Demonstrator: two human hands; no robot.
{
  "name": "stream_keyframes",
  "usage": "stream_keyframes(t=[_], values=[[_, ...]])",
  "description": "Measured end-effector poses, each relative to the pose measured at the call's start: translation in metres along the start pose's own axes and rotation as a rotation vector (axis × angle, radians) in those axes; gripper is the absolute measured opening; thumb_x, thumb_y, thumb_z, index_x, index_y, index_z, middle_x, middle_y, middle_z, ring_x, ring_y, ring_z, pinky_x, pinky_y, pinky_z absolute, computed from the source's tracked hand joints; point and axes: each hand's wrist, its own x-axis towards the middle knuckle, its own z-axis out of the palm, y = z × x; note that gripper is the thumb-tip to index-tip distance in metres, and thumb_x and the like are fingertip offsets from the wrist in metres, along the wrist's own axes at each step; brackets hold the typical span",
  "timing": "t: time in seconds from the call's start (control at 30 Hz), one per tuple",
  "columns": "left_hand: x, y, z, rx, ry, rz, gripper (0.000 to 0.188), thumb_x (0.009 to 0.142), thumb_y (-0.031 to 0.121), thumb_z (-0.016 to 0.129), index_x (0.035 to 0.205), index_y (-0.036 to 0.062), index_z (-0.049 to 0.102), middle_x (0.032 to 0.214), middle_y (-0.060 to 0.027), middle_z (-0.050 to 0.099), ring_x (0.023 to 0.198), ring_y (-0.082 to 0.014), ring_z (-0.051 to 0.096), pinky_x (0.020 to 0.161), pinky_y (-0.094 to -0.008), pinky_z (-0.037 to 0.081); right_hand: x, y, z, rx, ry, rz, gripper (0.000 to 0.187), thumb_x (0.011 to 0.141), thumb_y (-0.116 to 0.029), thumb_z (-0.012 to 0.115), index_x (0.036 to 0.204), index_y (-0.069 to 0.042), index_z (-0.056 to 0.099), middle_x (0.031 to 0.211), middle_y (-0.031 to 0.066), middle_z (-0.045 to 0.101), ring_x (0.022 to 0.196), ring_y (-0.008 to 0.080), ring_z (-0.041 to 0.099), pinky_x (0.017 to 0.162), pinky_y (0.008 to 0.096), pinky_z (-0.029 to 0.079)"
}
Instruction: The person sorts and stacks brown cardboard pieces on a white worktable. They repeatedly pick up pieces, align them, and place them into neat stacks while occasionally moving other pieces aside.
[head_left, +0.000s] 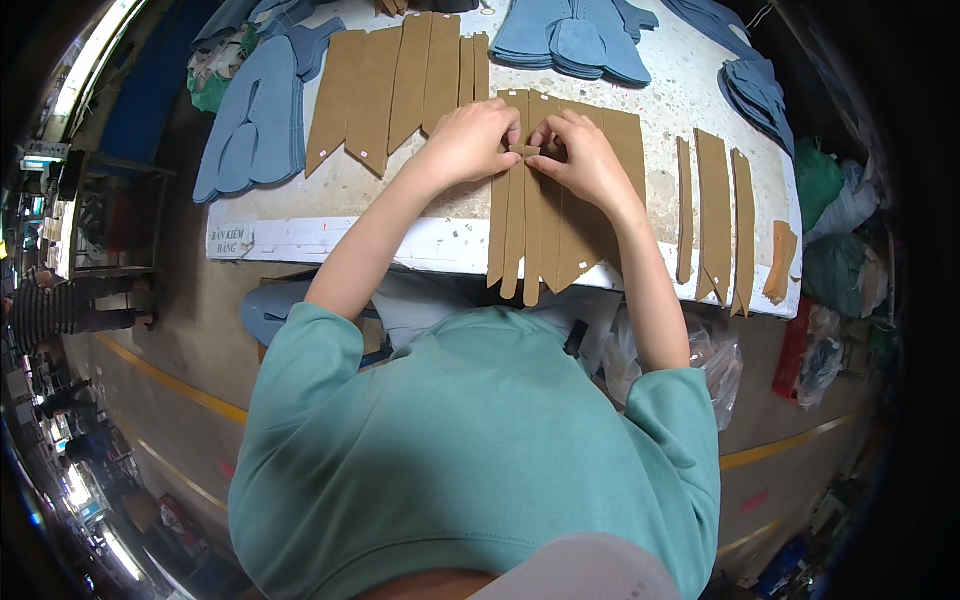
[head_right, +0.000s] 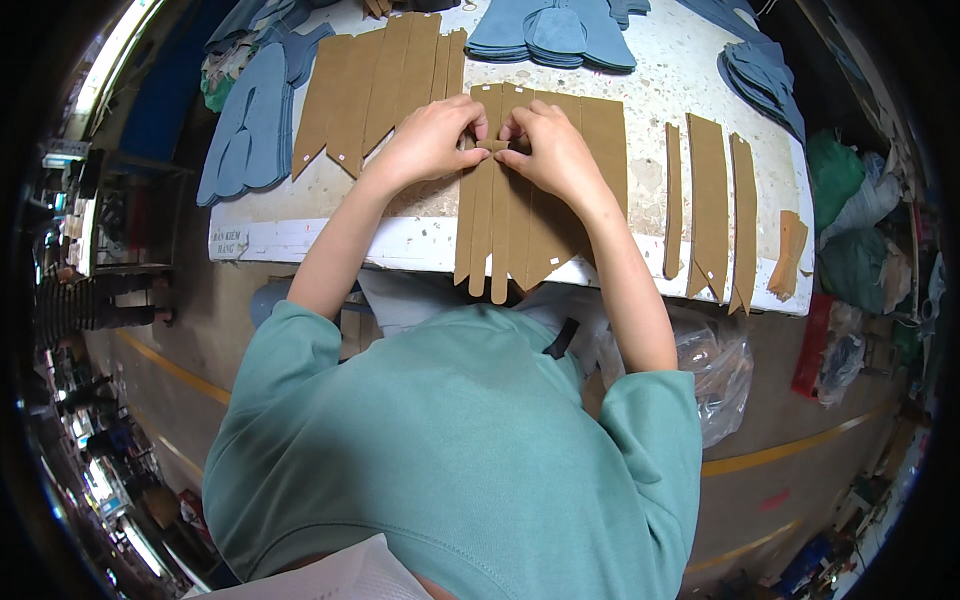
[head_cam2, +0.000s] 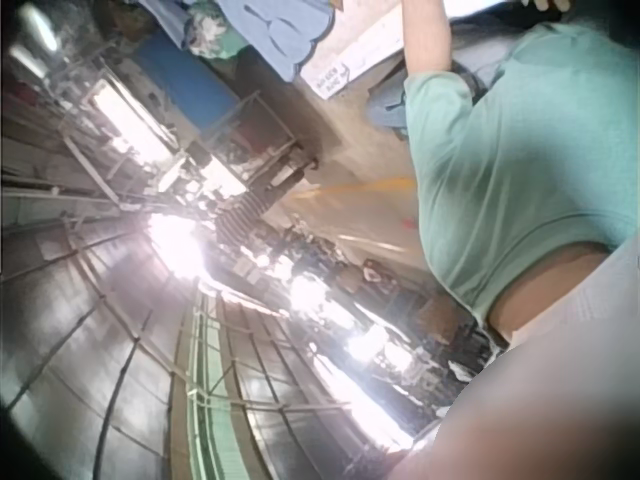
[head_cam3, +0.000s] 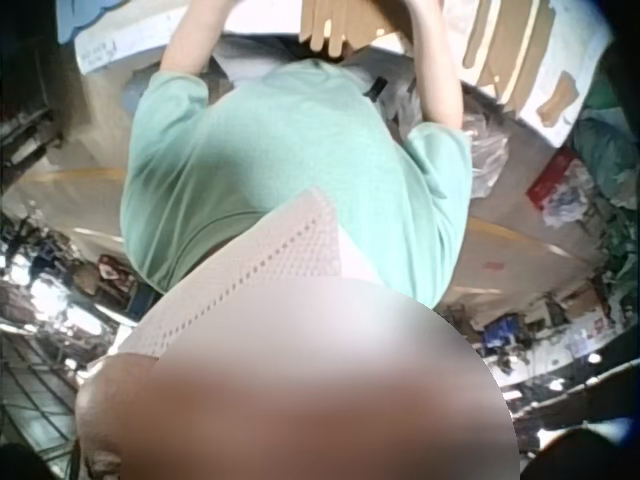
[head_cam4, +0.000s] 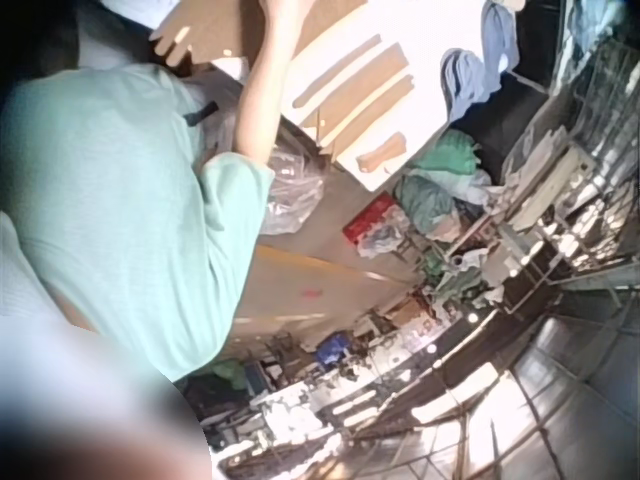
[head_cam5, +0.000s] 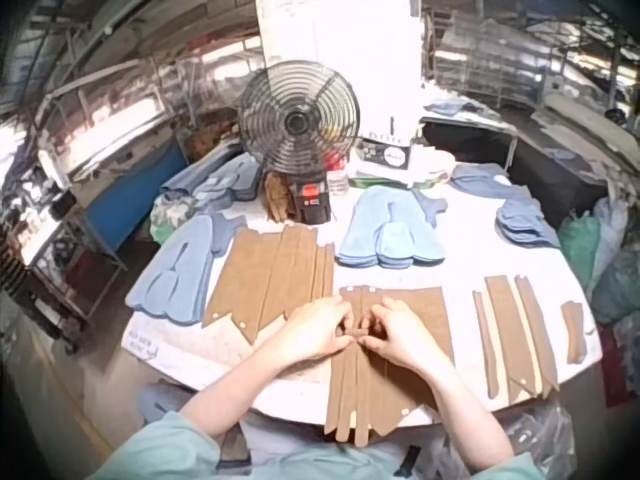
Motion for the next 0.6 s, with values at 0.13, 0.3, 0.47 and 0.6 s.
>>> stream_keyframes(t=[0.13,0.3,0.47,0.6], values=[[-0.001,0.007,-0.001,-0.505,0.05,-0.092,0.022,0.077,0.012,0.075,0.092,0.0067,0.061,0.082,-0.0057,0.065,0.074,-0.0137,0.063,0.07,-0.0255,0.052,0.0,0.004,-0.002,0.42,-0.073,0.221,0.025,0.076,-0.006,0.073,0.099,-0.005,0.064,0.081,0.0052,0.06,0.074,0.0165,0.06,0.07,0.0293,0.051],[0.002,0.009,0.0,-0.899,0.309,-0.239,0.023,0.085,0.005,0.07,0.107,0.0026,0.064,0.09,-0.0047,0.071,0.077,-0.0041,0.063,0.07,-0.0184,0.051,0.0,0.009,-0.003,0.989,0.153,0.209,0.029,0.082,0.002,0.069,0.11,-0.003,0.063,0.09,0.0,0.064,0.076,0.0044,0.06,0.07,0.0201,0.05],[0.002,0.01,0.002,-0.986,0.288,-0.277,0.019,0.088,0.005,0.067,0.105,-0.0033,0.066,0.092,-0.0075,0.07,0.081,-0.0065,0.065,0.073,-0.0179,0.051,-0.001,0.008,-0.001,1.079,0.151,0.297,0.02,0.088,-0.006,0.068,0.107,-0.001,0.063,0.092,0.0014,0.065,0.081,0.0068,0.061,0.074,0.0219,0.051],[0.001,0.014,0.005,-1.013,0.29,-0.25,0.019,0.088,0.005,0.067,0.104,-0.0033,0.066,0.091,-0.0072,0.07,0.081,-0.0067,0.065,0.073,-0.0183,0.052,-0.001,0.002,0.004,1.104,0.2,0.297,0.021,0.09,-0.009,0.066,0.109,-0.002,0.062,0.092,0.0007,0.065,0.081,0.0063,0.06,0.073,0.0224,0.051]])
